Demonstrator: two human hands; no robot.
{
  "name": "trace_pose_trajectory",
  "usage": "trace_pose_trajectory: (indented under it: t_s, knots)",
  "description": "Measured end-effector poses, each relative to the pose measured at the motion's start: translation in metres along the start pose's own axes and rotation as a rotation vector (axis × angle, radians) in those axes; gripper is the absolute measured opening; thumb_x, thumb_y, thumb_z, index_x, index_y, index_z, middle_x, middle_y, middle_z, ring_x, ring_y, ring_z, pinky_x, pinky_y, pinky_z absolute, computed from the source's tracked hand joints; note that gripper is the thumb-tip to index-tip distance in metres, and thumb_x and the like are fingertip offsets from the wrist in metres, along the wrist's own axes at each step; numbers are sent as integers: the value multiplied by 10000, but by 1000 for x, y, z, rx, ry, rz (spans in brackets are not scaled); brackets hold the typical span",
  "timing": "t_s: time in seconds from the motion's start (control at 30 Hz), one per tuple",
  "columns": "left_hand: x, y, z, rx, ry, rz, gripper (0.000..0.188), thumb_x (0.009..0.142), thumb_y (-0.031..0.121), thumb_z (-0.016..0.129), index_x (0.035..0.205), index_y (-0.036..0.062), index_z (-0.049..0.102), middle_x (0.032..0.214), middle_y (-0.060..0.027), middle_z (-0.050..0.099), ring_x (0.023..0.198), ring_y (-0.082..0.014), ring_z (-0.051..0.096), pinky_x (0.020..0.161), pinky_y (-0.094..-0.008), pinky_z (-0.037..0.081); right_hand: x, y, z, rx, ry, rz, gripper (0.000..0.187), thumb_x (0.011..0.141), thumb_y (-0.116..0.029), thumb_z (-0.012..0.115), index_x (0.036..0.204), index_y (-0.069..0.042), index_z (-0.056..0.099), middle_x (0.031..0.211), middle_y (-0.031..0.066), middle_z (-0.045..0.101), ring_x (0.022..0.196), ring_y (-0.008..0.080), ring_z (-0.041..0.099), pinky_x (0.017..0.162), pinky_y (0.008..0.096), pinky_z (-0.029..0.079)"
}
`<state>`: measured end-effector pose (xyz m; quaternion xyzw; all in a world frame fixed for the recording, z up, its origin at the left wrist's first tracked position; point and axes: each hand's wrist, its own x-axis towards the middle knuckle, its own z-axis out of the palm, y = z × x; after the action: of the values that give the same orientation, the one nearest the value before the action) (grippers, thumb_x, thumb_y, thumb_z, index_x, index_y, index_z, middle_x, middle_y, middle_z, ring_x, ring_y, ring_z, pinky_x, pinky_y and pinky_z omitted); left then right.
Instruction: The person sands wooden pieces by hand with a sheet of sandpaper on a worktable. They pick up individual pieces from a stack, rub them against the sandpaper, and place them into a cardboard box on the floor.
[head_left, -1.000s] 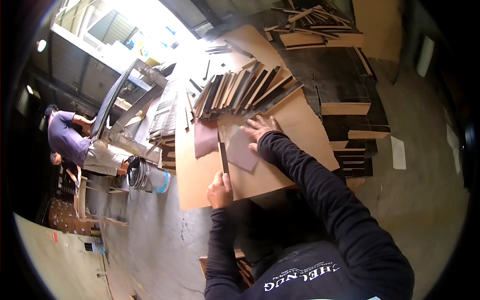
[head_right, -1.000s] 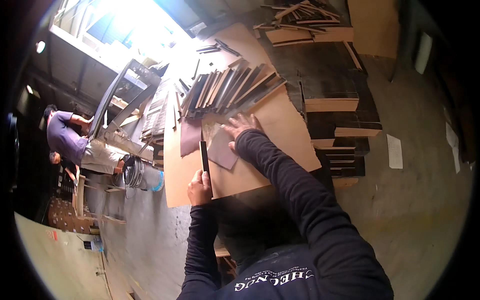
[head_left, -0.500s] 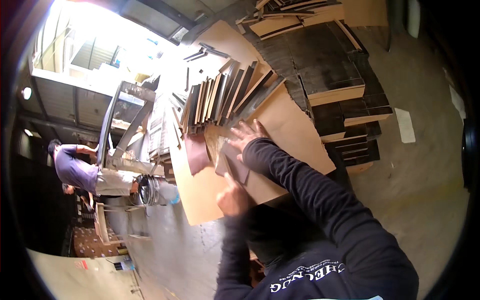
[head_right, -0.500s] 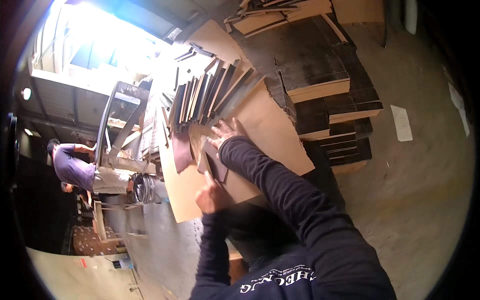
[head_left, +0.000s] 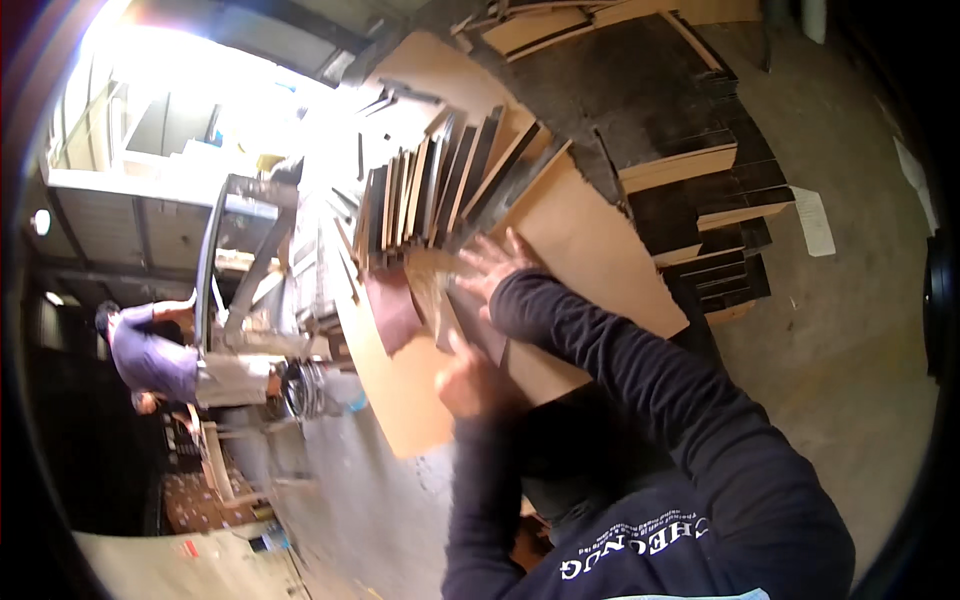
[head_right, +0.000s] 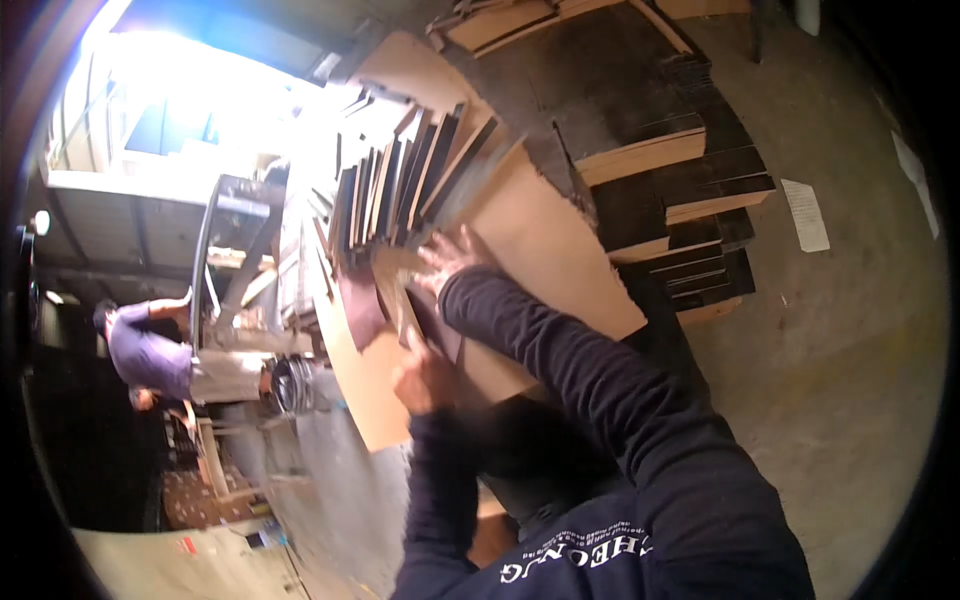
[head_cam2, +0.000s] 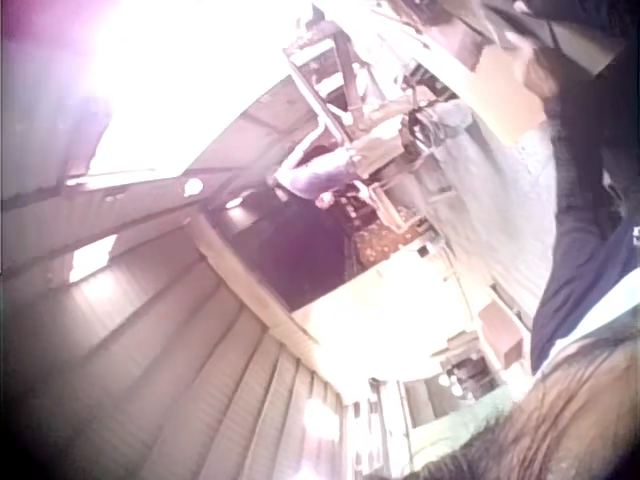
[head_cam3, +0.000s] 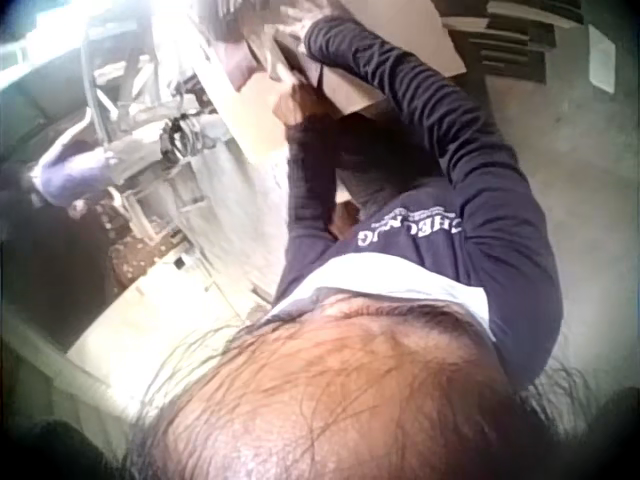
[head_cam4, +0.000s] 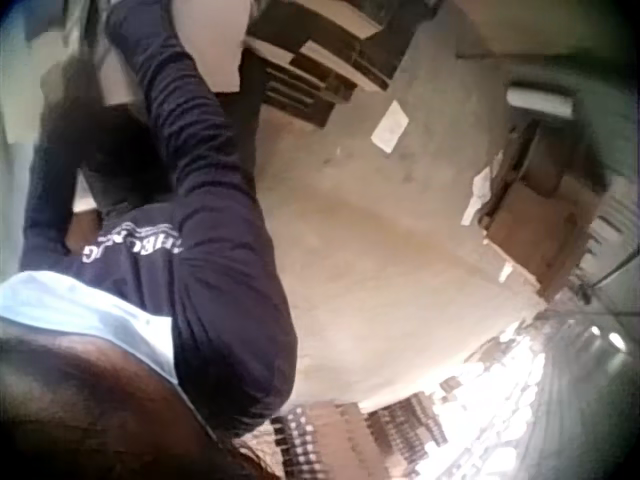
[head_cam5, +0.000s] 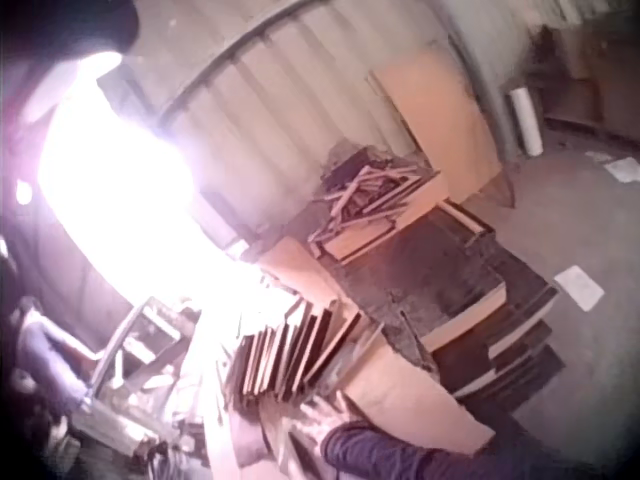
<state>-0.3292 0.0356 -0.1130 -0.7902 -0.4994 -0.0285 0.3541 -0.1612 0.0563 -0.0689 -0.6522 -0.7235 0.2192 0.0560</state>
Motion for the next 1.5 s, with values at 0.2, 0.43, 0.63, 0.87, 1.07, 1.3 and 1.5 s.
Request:
trace_pose_trajectory:
  t_s: [0.2,0.43,0.63,0.87,1.07,1.3,1.5]
  knots:
    - [40,2,-16,-179,-128,19,278,801,251,498,994,58,554,526,-87,574,485,-227,584,414,-347,424,-8,7,2,31,72,19,565,823,-365,468,1345,-240,290,1450,31,130,1342,238,43,1055,522,-4]
    - [41,10,-10,-249,-40,22,375,743,204,518,1046,-16,548,497,-100,565,432,-218,560,431,-312,409,-1,6,19,37,152,14,541,818,-375,473,1325,-243,336,1446,28,145,1341,230,56,1055,520,-7]
    - [16,12,-22,-160,20,62,374,735,183,553,1033,-44,553,497,-115,547,413,-208,533,397,-330,383,-2,11,10,30,138,51,570,790,-392,496,1320,-251,346,1447,20,147,1343,227,37,1046,528,-21]
    - [53,4,8,-318,-13,-52,341,733,183,523,989,-42,507,501,-100,562,446,-231,574,450,-319,442,-2,-3,14,-42,192,20,556,813,-418,462,1330,-262,326,1448,9,147,1341,220,73,1056,502,-9]
    - [10,8,-19,-308,-31,-12,365,718,151,532,1026,-43,528,477,-84,548,421,-208,558,451,-312,426,-1,11,18,-7,200,36,561,792,-413,508,1314,-273,356,1444,17,160,1338,236,68,1051,519,18]
    - [-26,-17,-32,-395,-97,-56,366,786,325,537,1033,61,590,785,-102,576,656,-249,574,575,-351,448,-7,4,15,-17,147,56,540,816,-383,473,1322,-253,334,1441,31,168,1340,224,72,1056,508,23]
    - [-30,-16,-31,-585,-3,-204,219,745,281,594,844,86,590,774,-83,542,750,-260,538,635,-361,442,-10,1,3,-1,92,61,566,804,-369,472,1336,-264,309,1450,27,133,1345,214,37,1053,510,-11]
